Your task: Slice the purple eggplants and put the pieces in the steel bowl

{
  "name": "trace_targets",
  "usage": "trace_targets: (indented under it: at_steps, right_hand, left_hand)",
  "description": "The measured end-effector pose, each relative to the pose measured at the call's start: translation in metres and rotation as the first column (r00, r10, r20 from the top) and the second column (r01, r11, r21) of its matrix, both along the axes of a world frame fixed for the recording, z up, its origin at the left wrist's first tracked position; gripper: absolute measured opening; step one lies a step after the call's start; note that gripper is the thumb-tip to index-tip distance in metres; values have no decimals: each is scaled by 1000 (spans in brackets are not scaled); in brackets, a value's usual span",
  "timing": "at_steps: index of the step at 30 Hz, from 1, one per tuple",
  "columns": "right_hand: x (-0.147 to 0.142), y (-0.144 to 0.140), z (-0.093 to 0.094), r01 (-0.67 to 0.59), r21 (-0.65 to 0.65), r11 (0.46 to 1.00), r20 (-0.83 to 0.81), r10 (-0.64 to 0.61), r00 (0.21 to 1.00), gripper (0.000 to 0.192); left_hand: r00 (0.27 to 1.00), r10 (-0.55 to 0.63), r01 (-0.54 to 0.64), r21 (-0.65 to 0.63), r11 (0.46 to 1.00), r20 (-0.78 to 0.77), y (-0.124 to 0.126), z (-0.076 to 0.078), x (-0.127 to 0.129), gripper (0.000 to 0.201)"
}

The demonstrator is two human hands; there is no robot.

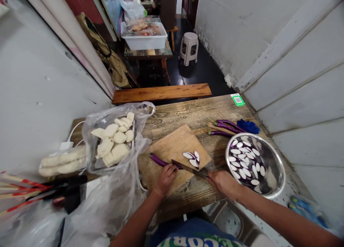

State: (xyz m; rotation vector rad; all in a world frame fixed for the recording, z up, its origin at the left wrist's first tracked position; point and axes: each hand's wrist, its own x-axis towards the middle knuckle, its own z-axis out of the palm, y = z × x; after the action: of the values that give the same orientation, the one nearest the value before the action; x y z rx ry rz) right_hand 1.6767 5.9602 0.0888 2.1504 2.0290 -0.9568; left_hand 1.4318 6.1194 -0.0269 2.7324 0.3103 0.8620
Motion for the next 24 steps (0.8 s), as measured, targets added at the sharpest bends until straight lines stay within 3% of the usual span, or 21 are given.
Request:
trace_targets:
  at_steps: [8,13,17,24]
  right_hand:
    - [-38,38,-14,64,34,997,-14,-64,998,32]
    - [-37,35,-23,209,39,977,-36,-207,978,32]
    - [-31,22,-11,170,53,984,-9,-169,985,34]
    - [-38,6,13,80,5,997,-20,-80,997,34]
  left_hand:
    - [1000,-1,0,-31,1000,-24,3,-2,-5,24]
    - [998,24,-24,-7,1000,-62,1,10,-8,22]
    - [993,97,-92,76,993,-69,1,16,-8,18]
    - [998,66,-66,6,998,24,6,9,-12,23]
